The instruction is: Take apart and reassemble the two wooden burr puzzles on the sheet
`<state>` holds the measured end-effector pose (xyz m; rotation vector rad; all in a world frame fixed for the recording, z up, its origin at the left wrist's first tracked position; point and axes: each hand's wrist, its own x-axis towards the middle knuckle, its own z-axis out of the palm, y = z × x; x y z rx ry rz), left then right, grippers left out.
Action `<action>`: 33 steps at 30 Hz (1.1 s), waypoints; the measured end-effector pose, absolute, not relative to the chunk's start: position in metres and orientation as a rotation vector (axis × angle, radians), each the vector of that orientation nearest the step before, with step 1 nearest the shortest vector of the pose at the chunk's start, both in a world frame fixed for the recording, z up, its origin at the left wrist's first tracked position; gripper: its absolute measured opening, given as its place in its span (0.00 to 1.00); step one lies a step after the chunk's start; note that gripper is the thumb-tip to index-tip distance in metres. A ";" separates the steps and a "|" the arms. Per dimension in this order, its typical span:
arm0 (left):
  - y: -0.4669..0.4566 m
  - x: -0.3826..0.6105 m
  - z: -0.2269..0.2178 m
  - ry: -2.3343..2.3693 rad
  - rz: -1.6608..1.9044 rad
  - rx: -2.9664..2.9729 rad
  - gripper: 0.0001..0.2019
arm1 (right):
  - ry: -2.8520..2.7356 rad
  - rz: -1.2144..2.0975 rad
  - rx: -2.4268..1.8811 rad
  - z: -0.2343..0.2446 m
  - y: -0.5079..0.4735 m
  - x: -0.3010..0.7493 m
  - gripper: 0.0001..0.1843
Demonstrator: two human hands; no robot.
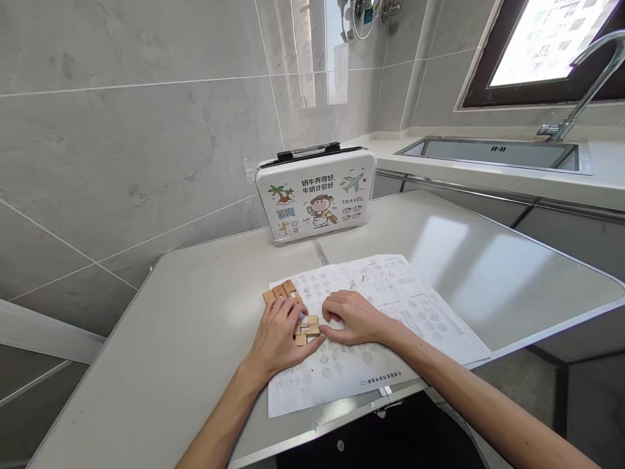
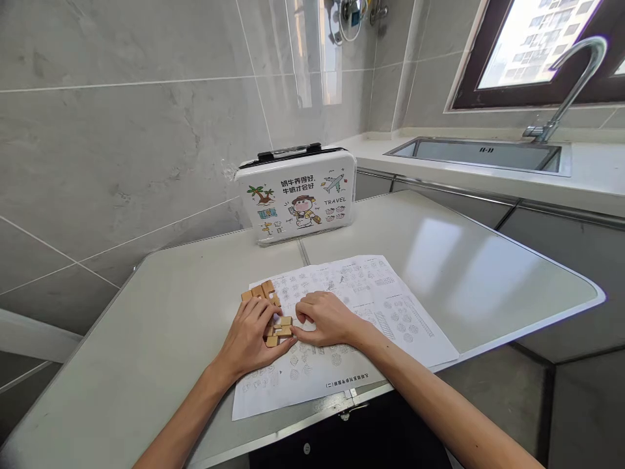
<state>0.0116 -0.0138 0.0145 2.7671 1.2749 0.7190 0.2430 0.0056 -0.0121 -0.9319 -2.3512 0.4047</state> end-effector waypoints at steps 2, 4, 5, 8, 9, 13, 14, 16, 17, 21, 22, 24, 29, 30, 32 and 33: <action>-0.013 0.012 0.014 1.348 0.741 2.766 0.19 | -2.348 0.401 -0.949 -0.012 0.005 0.243 0.11; -0.013 0.012 0.014 1.404 0.757 2.759 0.21 | -2.347 0.397 -0.964 -0.012 0.005 0.243 0.12; -0.013 0.012 0.014 1.421 0.770 2.752 0.21 | -2.348 0.396 -0.969 -0.012 0.005 0.243 0.12; -0.013 0.011 0.014 1.450 0.885 2.690 0.21 | -2.341 0.396 -0.985 -0.011 0.006 0.243 0.13; -0.013 0.010 0.014 1.457 0.953 2.655 0.20 | -2.337 0.391 -0.995 -0.011 0.006 0.243 0.14; -0.006 0.003 0.014 1.524 1.236 2.398 0.11 | -2.330 0.346 -1.052 -0.014 0.008 0.242 0.19; -0.003 -0.001 0.014 1.560 1.282 2.302 0.09 | -2.324 0.338 -1.065 -0.015 0.009 0.241 0.19; 0.005 -0.009 0.011 1.654 1.360 2.079 0.08 | -2.297 0.336 -1.098 -0.018 0.009 0.241 0.18; 0.010 -0.014 0.010 1.699 1.372 1.973 0.10 | -2.279 0.338 -1.117 -0.019 0.010 0.241 0.17; 0.026 -0.032 0.000 1.812 1.413 1.569 0.12 | -2.218 0.340 -1.180 -0.023 0.011 0.241 0.18; 0.028 -0.035 -0.002 1.798 1.416 1.512 0.14 | -2.213 0.340 -1.183 -0.023 0.011 0.241 0.18; 0.031 -0.039 -0.005 1.753 1.401 1.455 0.16 | -2.215 0.337 -1.179 -0.023 0.012 0.241 0.18; 0.030 -0.038 -0.005 1.705 1.359 1.508 0.21 | -2.247 0.340 -1.152 -0.023 0.011 0.241 0.18; 0.030 -0.037 -0.004 1.705 1.359 1.515 0.21 | -2.250 0.345 -1.149 -0.023 0.011 0.242 0.18; 0.029 -0.036 -0.004 1.711 1.361 1.512 0.22 | -2.247 0.351 -1.144 -0.023 0.012 0.242 0.18; 0.029 -0.035 -0.004 1.714 1.360 1.510 0.22 | -2.242 0.352 -1.142 -0.023 0.012 0.243 0.18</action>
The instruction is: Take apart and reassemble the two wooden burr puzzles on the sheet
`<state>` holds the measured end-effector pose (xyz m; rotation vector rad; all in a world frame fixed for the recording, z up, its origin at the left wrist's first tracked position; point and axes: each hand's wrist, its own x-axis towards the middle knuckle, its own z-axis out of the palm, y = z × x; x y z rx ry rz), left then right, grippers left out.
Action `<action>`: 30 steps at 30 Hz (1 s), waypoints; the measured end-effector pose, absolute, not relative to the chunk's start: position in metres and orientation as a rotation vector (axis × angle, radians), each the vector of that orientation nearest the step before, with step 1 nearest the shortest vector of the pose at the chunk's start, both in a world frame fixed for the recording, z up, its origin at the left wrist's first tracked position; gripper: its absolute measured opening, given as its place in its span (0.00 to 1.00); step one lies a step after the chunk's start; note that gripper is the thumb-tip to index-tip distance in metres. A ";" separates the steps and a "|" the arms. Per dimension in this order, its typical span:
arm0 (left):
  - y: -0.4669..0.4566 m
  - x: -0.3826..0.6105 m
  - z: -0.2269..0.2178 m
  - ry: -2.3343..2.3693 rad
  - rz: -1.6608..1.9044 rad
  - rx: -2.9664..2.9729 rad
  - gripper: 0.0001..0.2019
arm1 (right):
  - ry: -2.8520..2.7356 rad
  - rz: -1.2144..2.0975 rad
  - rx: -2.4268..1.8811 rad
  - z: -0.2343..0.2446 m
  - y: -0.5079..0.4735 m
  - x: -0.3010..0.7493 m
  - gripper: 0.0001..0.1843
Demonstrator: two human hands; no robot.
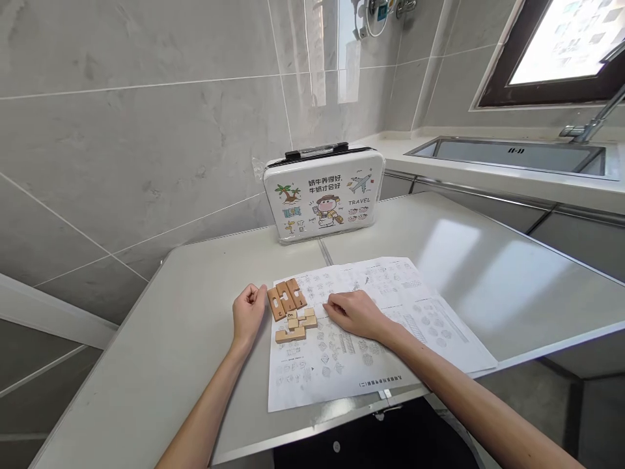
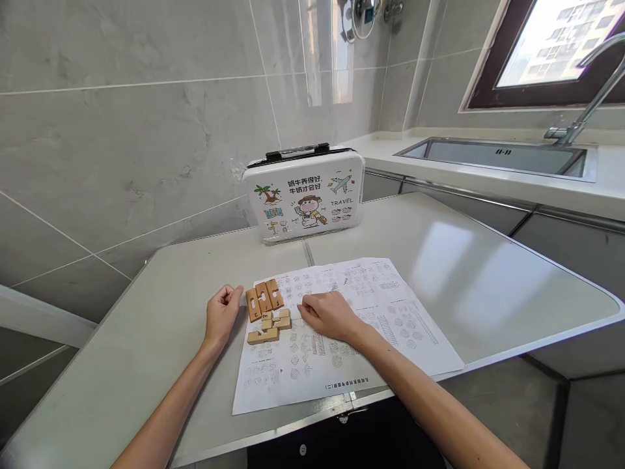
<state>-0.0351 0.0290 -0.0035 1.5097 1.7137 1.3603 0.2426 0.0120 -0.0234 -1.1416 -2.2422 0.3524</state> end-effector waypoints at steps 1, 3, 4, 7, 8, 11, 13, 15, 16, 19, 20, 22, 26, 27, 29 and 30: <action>0.029 -0.035 -0.003 1.716 1.358 1.509 0.23 | -2.238 0.352 -1.140 -0.023 0.012 0.243 0.18; 0.029 -0.034 -0.004 1.718 1.352 1.511 0.24 | -2.234 0.350 -1.138 -0.023 0.012 0.243 0.18; 0.029 -0.034 -0.004 1.718 1.352 1.509 0.24 | -2.235 0.350 -1.136 -0.023 0.012 0.243 0.18; 0.030 -0.033 -0.005 1.720 1.371 1.464 0.24 | -2.245 0.352 -1.127 -0.023 0.011 0.243 0.19; 0.030 -0.032 -0.005 1.722 1.383 1.443 0.24 | -2.249 0.350 -1.126 -0.022 0.011 0.243 0.19; 0.031 -0.031 -0.005 1.731 1.417 1.398 0.24 | -2.261 0.347 -1.138 -0.022 0.010 0.242 0.20; 0.032 -0.030 -0.005 1.734 1.434 1.391 0.24 | -2.268 0.353 -1.147 -0.021 0.010 0.242 0.21; 0.032 -0.029 -0.005 1.736 1.447 1.385 0.24 | -2.271 0.358 -1.152 -0.021 0.009 0.242 0.21; 0.032 -0.028 -0.005 1.738 1.452 1.383 0.24 | -2.269 0.361 -1.153 -0.021 0.009 0.242 0.21; 0.032 -0.027 -0.004 1.743 1.459 1.379 0.24 | -2.267 0.412 -1.122 -0.021 0.008 0.242 0.18; 0.032 -0.027 -0.004 1.744 1.459 1.378 0.24 | -2.269 0.435 -1.106 -0.020 0.008 0.242 0.17; 0.031 -0.026 -0.003 1.744 1.453 1.376 0.24 | -2.283 0.469 -1.083 -0.020 0.007 0.242 0.15; 0.030 -0.026 -0.002 1.740 1.439 1.371 0.24 | -2.321 0.470 -1.088 -0.020 0.007 0.241 0.16; 0.030 -0.026 -0.002 1.738 1.438 1.371 0.24 | -2.332 0.462 -1.090 -0.021 0.007 0.241 0.16; 0.030 -0.026 -0.002 1.735 1.437 1.373 0.24 | -2.351 0.441 -1.092 -0.021 0.007 0.240 0.16; 0.030 -0.026 -0.002 1.734 1.436 1.375 0.24 | -2.358 0.434 -1.093 -0.022 0.007 0.240 0.16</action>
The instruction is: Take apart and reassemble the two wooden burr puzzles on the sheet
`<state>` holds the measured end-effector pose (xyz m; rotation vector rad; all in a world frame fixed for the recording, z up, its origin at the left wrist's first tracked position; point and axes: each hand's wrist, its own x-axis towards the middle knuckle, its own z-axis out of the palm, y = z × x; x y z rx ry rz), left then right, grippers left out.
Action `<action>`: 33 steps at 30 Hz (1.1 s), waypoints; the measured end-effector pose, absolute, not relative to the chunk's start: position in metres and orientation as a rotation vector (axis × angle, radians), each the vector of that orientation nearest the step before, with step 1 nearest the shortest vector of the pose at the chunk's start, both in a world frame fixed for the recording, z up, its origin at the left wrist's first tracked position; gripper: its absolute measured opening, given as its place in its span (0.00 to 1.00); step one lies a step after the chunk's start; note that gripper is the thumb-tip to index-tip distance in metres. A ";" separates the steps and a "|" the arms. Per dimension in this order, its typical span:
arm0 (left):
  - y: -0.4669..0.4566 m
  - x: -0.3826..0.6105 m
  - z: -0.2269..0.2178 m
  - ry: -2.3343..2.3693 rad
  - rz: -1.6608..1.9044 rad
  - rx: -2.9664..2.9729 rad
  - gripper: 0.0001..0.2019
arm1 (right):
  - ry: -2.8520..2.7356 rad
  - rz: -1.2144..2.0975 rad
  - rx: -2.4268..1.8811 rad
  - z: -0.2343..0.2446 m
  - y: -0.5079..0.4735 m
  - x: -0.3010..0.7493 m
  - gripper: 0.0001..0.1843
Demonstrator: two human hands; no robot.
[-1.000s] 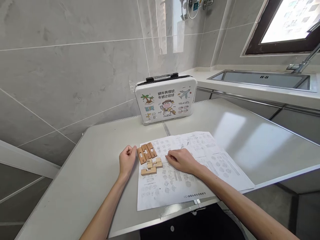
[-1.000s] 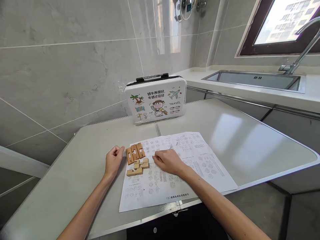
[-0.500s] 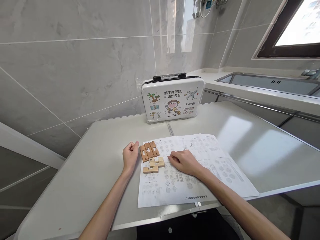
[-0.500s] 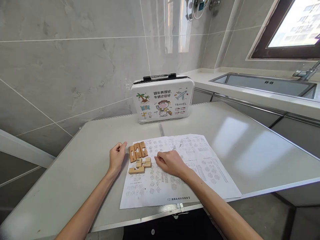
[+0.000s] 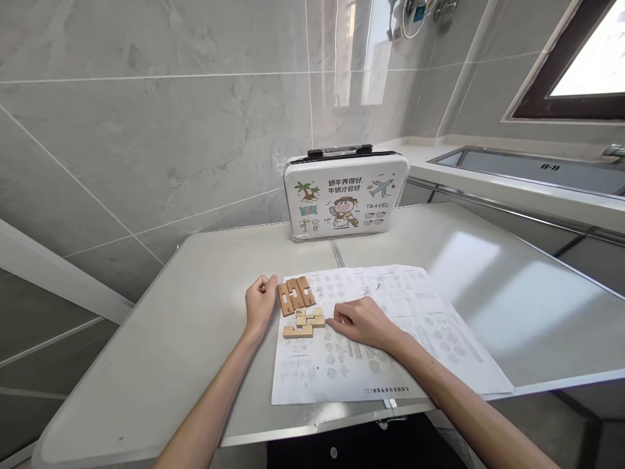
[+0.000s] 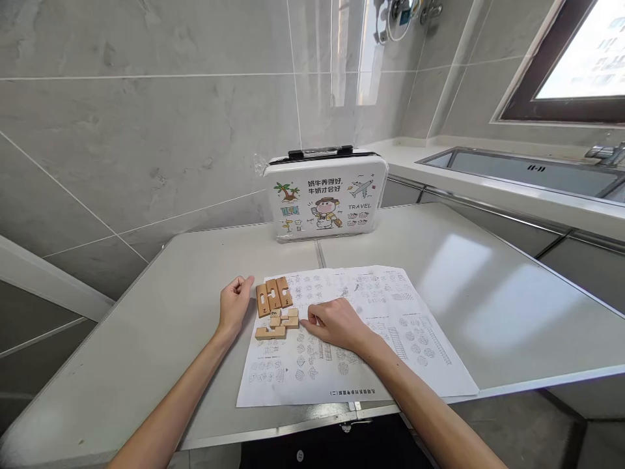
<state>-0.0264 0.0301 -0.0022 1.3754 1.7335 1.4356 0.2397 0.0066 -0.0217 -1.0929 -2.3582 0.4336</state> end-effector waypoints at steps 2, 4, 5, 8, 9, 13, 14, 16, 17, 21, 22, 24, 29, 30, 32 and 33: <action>0.030 -0.027 -0.003 1.733 1.433 1.381 0.24 | -2.369 0.425 -1.100 -0.023 0.007 0.239 0.17; 0.031 -0.027 -0.003 1.734 1.429 1.387 0.24 | -2.378 0.424 -1.112 -0.024 0.006 0.238 0.18; 0.031 -0.027 -0.003 1.736 1.427 1.390 0.24 | -2.380 0.424 -1.120 -0.024 0.006 0.237 0.18; 0.030 -0.027 -0.004 1.737 1.415 1.406 0.23 | -2.371 0.421 -1.144 -0.025 0.006 0.236 0.20; 0.030 -0.027 -0.004 1.736 1.409 1.414 0.23 | -2.368 0.420 -1.149 -0.026 0.006 0.235 0.20; 0.029 -0.027 -0.003 1.727 1.382 1.462 0.23 | -2.365 0.419 -1.162 -0.026 0.006 0.235 0.20; 0.029 -0.027 -0.003 1.725 1.377 1.474 0.23 | -2.362 0.423 -1.164 -0.026 0.006 0.235 0.20; 0.028 -0.027 -0.002 1.721 1.370 1.499 0.23 | -2.354 0.429 -1.163 -0.026 0.007 0.236 0.20; 0.028 -0.027 -0.001 1.719 1.367 1.511 0.23 | -2.351 0.429 -1.160 -0.026 0.007 0.236 0.20; 0.028 -0.026 0.000 1.720 1.344 1.574 0.22 | -2.332 0.407 -1.143 -0.025 0.007 0.235 0.19; 0.028 -0.026 0.000 1.734 1.334 1.607 0.22 | -2.328 0.408 -1.138 -0.025 0.007 0.235 0.19; 0.027 -0.026 0.000 1.774 1.300 1.698 0.22 | -2.325 0.422 -1.133 -0.025 0.007 0.235 0.19; 0.025 -0.027 0.000 1.856 1.191 1.966 0.20 | -2.334 0.464 -1.139 -0.023 0.007 0.235 0.19; 0.025 -0.027 -0.001 1.862 1.175 2.006 0.19 | -2.335 0.463 -1.150 -0.023 0.007 0.234 0.19; 0.025 -0.027 -0.002 1.862 1.154 2.068 0.19 | -2.331 0.452 -1.180 -0.024 0.007 0.233 0.20; 0.025 -0.028 -0.003 1.862 1.148 2.095 0.19 | -2.327 0.444 -1.196 -0.024 0.007 0.232 0.20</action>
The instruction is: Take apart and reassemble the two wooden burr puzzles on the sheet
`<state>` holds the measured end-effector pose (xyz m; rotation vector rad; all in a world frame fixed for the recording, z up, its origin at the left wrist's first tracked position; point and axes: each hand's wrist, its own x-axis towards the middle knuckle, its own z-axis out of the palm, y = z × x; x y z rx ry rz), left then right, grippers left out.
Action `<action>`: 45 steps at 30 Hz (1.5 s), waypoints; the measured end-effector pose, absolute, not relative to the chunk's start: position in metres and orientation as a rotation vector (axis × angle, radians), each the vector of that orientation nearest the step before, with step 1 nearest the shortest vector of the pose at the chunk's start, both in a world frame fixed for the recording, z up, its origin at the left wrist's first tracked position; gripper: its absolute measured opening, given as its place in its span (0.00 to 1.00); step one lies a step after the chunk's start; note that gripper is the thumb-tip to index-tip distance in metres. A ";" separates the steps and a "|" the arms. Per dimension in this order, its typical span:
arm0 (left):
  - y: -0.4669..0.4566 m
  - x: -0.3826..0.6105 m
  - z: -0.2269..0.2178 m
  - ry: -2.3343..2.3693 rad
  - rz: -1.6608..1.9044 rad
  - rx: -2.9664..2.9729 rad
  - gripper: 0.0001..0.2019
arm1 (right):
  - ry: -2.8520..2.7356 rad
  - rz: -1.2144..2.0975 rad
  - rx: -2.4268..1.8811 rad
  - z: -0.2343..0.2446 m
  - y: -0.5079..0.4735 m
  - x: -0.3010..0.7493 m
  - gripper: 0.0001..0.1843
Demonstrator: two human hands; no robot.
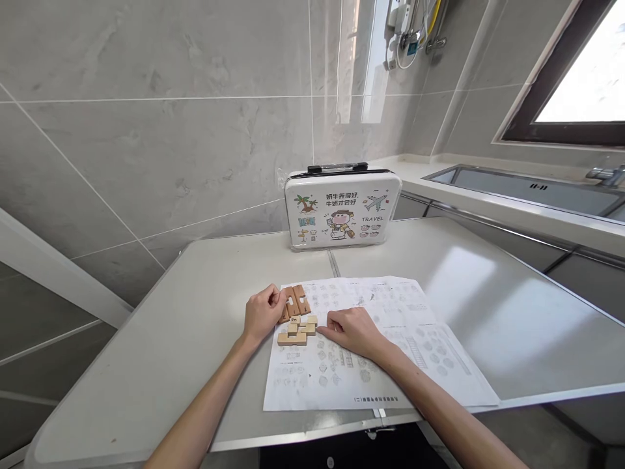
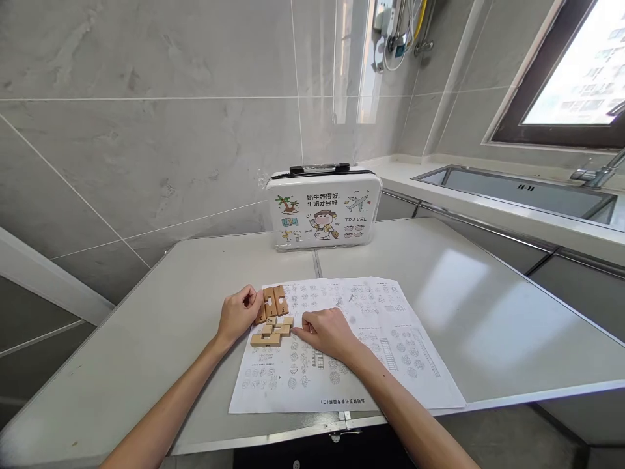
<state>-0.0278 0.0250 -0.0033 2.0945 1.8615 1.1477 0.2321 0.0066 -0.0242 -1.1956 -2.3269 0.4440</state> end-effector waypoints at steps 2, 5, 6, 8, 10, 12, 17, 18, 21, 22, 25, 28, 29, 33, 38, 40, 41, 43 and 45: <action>0.026 -0.029 -0.005 1.857 1.147 2.142 0.19 | -2.317 0.431 -1.218 -0.026 0.007 0.231 0.21; 0.027 -0.029 -0.004 1.797 1.159 2.213 0.18 | -2.310 0.427 -1.225 -0.029 0.007 0.229 0.22; 0.027 -0.029 -0.004 1.767 1.159 2.235 0.17 | -2.309 0.428 -1.223 -0.030 0.008 0.229 0.22; 0.027 -0.029 -0.002 1.707 1.140 2.271 0.12 | -2.307 0.427 -1.219 -0.030 0.008 0.229 0.22; 0.027 -0.029 0.000 1.665 1.096 2.287 0.08 | -2.303 0.427 -1.218 -0.030 0.008 0.228 0.21; 0.026 -0.028 -0.001 1.622 1.023 2.303 0.09 | -2.297 0.430 -1.220 -0.029 0.008 0.228 0.21; 0.026 -0.030 -0.004 1.517 0.890 2.377 0.15 | -2.291 0.434 -1.206 -0.029 0.007 0.227 0.19; 0.026 -0.030 -0.004 1.505 0.877 2.382 0.15 | -2.290 0.430 -1.203 -0.029 0.007 0.227 0.19; 0.027 -0.032 -0.005 1.486 0.836 2.374 0.14 | -2.289 0.421 -1.191 -0.030 0.007 0.228 0.19; 0.027 -0.032 -0.005 1.486 0.819 2.370 0.14 | -2.290 0.420 -1.186 -0.030 0.007 0.228 0.19; 0.028 -0.033 -0.007 1.488 0.763 2.379 0.16 | -2.288 0.409 -1.179 -0.030 0.007 0.228 0.20; 0.029 -0.035 -0.011 1.470 0.719 2.425 0.16 | -2.288 0.396 -1.173 -0.029 0.006 0.227 0.21; 0.029 -0.036 -0.012 1.467 0.712 2.439 0.16 | -2.289 0.393 -1.172 -0.029 0.006 0.227 0.21; 0.031 -0.036 -0.018 1.493 0.732 2.450 0.16 | -2.297 0.383 -1.168 -0.030 0.006 0.227 0.21; 0.032 -0.036 -0.019 1.611 0.789 2.386 0.17 | -2.300 0.399 -1.156 -0.029 0.007 0.228 0.21; 0.032 -0.036 -0.019 1.668 0.794 2.353 0.17 | -2.302 0.405 -1.154 -0.029 0.007 0.228 0.21; 0.032 -0.036 -0.019 1.691 0.793 2.342 0.17 | -2.303 0.407 -1.154 -0.029 0.007 0.228 0.22; 0.032 -0.037 -0.019 1.722 0.788 2.331 0.19 | -2.304 0.408 -1.154 -0.029 0.007 0.228 0.22; 0.032 -0.037 -0.020 1.738 0.781 2.332 0.20 | -2.301 0.407 -1.155 -0.030 0.006 0.229 0.21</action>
